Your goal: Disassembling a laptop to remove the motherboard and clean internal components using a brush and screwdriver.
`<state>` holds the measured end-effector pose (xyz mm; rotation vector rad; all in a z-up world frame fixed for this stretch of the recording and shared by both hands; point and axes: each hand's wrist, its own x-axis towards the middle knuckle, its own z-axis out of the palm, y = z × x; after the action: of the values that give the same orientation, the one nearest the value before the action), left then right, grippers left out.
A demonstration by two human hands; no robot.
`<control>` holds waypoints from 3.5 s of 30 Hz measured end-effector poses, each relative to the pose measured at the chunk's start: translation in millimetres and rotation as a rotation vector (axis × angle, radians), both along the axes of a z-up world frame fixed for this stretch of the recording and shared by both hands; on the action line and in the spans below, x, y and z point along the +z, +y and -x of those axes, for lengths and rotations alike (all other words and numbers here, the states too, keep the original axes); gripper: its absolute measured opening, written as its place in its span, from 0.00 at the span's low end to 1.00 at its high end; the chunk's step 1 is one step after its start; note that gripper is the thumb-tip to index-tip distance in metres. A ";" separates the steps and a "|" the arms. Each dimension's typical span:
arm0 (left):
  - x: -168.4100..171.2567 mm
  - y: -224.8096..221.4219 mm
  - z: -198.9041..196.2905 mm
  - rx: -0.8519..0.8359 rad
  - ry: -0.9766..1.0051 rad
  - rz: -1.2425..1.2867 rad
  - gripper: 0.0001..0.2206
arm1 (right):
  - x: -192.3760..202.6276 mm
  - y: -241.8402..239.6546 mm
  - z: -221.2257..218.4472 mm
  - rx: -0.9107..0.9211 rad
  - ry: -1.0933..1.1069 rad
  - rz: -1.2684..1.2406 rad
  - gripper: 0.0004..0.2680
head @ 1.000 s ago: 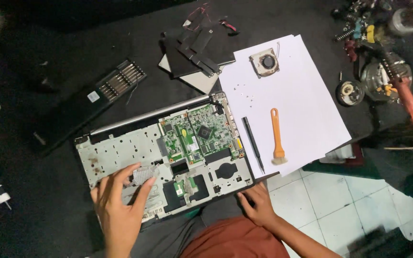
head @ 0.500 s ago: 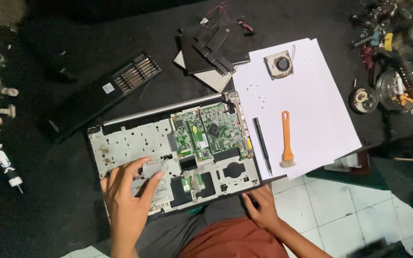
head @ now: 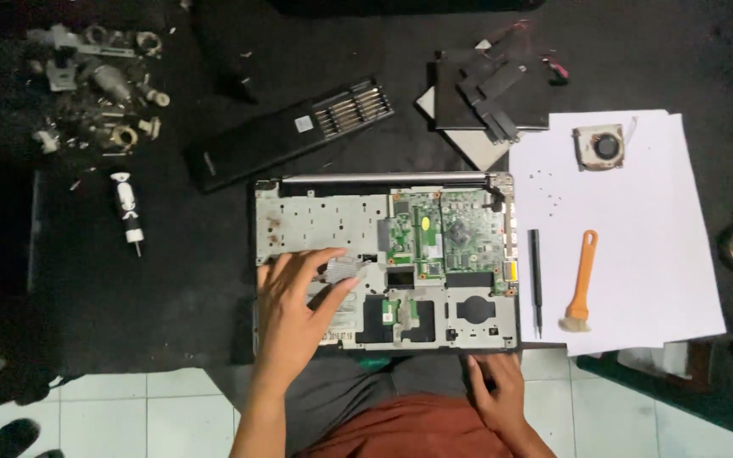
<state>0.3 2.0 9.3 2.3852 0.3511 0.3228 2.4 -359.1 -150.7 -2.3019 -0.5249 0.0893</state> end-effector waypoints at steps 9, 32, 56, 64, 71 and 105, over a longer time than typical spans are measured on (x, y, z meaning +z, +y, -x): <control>1.3 1.6 0.7 -0.011 -0.033 -0.001 0.15 | -12.8 -7.1 4.8 0.019 -0.012 0.039 0.05; -1.7 3.4 6.7 0.027 -0.104 0.212 0.08 | 11.5 5.9 -4.7 0.061 -0.079 -0.021 0.05; 35.3 -105.5 8.0 -0.327 0.001 0.682 0.08 | 177.8 47.8 -34.5 0.014 0.245 -0.451 0.06; 31.3 -63.9 3.7 -0.294 0.100 0.455 0.21 | 202.9 17.9 -120.5 -0.140 0.140 -0.306 0.11; 20.3 -29.7 -20.2 -0.110 0.050 0.192 0.18 | 212.8 11.7 -188.7 -0.356 0.270 -0.018 0.12; -0.8 -20.4 -18.1 -0.203 0.005 0.056 0.29 | 168.3 69.8 -94.4 -0.152 0.004 0.058 0.10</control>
<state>18.4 -18.4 8.5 2.3431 0.1169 0.2099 96.8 -289.3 17.5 -2.3891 -0.3479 0.0353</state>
